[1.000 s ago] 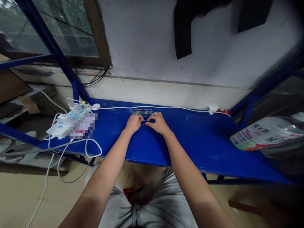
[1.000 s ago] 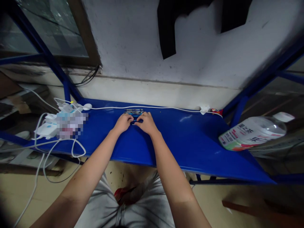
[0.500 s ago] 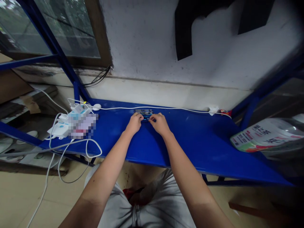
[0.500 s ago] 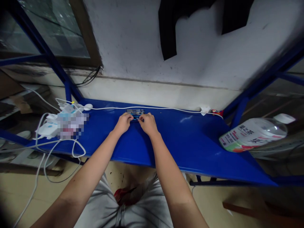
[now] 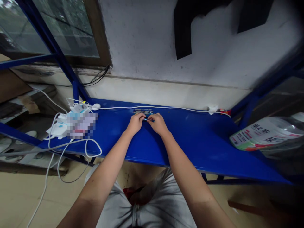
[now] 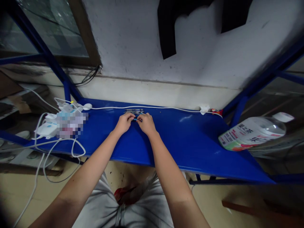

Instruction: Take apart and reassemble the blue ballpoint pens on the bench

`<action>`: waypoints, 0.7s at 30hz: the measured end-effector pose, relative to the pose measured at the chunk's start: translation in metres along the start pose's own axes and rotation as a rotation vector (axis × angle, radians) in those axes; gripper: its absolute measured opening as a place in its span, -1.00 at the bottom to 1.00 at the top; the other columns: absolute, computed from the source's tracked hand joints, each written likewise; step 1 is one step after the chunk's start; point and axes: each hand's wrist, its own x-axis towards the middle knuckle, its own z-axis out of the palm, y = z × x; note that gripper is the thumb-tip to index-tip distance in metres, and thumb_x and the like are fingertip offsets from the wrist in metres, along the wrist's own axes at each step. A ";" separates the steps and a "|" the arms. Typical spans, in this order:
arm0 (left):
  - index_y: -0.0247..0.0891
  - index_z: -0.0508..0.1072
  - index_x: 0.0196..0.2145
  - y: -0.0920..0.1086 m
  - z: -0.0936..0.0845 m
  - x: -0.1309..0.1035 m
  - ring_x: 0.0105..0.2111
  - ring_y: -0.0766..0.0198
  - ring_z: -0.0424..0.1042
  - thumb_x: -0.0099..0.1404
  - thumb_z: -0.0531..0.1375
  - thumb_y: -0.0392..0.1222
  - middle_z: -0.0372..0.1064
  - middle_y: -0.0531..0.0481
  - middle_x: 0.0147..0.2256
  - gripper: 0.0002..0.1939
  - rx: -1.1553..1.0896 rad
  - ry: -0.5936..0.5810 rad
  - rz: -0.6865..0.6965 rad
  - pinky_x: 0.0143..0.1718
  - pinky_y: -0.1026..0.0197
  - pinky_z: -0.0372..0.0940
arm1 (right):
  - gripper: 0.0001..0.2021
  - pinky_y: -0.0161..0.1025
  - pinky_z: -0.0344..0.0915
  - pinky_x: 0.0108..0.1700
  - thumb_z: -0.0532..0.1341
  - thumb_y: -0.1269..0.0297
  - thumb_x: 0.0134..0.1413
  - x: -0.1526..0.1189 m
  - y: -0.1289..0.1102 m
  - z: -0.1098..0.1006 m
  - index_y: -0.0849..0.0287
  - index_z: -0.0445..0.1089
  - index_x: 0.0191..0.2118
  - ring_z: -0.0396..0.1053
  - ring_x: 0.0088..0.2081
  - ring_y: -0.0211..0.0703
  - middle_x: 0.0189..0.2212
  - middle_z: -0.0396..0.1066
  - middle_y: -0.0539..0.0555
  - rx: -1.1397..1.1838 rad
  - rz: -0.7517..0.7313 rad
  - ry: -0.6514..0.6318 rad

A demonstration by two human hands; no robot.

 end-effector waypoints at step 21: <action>-0.19 0.57 -0.30 -0.009 0.001 -0.001 -0.11 0.00 0.41 0.38 0.14 -0.41 0.52 -0.15 -0.23 -0.77 0.265 -0.050 0.032 0.07 -0.06 0.31 | -0.86 0.02 0.25 0.12 0.37 0.38 0.13 0.001 0.021 -0.004 0.10 0.63 -0.18 0.38 -0.06 0.05 -0.15 0.54 0.16 0.001 0.034 0.072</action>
